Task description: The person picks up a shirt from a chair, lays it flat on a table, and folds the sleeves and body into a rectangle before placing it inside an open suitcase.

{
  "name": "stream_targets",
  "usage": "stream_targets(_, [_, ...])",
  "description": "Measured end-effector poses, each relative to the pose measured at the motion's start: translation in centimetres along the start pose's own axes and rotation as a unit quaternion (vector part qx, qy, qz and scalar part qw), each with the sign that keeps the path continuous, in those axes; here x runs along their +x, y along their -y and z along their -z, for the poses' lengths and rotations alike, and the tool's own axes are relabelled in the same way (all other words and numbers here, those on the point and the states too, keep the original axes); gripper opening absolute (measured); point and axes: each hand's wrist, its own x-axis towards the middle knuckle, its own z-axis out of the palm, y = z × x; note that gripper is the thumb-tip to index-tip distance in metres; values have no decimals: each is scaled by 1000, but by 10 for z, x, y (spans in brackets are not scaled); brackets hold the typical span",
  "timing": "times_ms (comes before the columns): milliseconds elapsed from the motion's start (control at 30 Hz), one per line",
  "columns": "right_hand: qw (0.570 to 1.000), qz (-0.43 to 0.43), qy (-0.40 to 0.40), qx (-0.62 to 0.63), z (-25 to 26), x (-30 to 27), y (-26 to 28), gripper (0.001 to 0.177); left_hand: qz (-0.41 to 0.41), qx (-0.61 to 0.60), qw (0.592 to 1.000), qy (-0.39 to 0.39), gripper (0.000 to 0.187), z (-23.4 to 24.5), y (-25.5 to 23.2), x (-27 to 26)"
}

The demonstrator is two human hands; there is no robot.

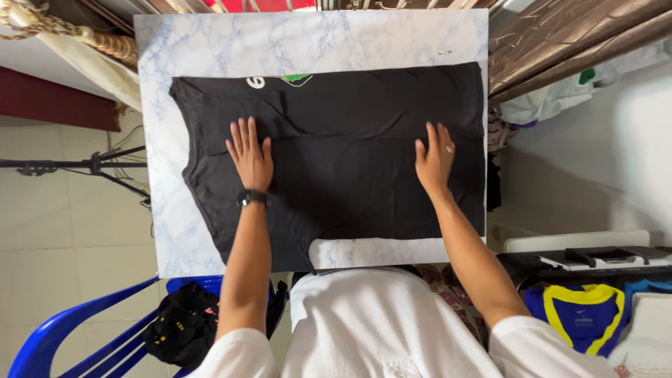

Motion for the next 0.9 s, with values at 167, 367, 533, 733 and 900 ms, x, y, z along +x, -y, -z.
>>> stream_targets(167, [996, -54, -42, -57, 39, -105, -13, 43, 95, 10, 993, -74, 51, 52, 6, -105])
stream_targets(367, [982, -152, -36, -111, 52, -178, -33, 57, 175, 56, 979, -92, 54, 86, 17, -221])
stream_targets(533, [946, -309, 16, -94, 60, -184, -34, 77, 280, 78, 953, -89, 71, 87, 9, -261])
stream_targets(733, [914, -393, 7, -103, 67, -181, -26, 84, 376, -19, 925, -47, 68, 83, 19, -262])
stream_targets(900, [906, -415, 14, -88, 57, -178, -32, 70, 417, -158, 895, 11, 36, 89, 47, -254])
